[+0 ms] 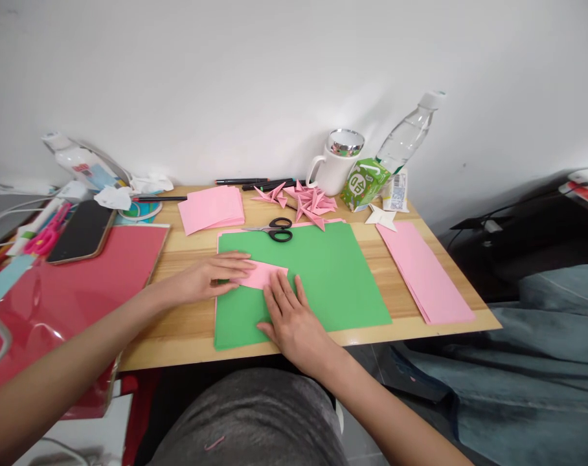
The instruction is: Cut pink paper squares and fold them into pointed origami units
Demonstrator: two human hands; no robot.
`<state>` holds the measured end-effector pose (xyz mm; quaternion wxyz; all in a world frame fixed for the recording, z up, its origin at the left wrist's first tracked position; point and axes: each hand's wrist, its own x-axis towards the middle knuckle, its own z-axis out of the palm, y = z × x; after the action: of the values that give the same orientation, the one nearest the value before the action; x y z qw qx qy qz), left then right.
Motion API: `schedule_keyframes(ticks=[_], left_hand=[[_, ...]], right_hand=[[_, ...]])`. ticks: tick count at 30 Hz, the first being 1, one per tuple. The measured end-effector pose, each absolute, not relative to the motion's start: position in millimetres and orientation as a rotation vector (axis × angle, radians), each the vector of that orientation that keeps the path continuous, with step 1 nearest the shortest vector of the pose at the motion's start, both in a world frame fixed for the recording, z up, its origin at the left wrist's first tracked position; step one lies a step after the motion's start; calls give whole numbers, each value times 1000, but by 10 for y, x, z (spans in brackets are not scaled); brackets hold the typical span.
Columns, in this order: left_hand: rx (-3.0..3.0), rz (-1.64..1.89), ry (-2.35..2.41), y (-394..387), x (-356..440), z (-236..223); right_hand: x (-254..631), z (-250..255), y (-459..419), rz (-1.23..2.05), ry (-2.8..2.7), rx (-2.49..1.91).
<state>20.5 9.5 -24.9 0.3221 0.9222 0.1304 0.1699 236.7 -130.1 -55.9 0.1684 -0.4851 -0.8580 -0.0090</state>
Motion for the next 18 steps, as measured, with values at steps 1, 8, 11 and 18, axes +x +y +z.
schedule_keyframes(ticks=[1, 8, 11, 18], left_hand=[[2409, 490, 379, 85, 223, -255], [2374, 355, 925, 79, 543, -83], [2427, 83, 1052, 89, 686, 31], [2463, -146, 1167, 54, 746, 55]], right_hand=[[2365, -558, -1302, -30, -2440, -1378], [2383, -544, -1266, -85, -2412, -1345], [2407, -524, -1233, -118, -2399, -1348], [2405, -419, -1239, -134, -2421, -1475]])
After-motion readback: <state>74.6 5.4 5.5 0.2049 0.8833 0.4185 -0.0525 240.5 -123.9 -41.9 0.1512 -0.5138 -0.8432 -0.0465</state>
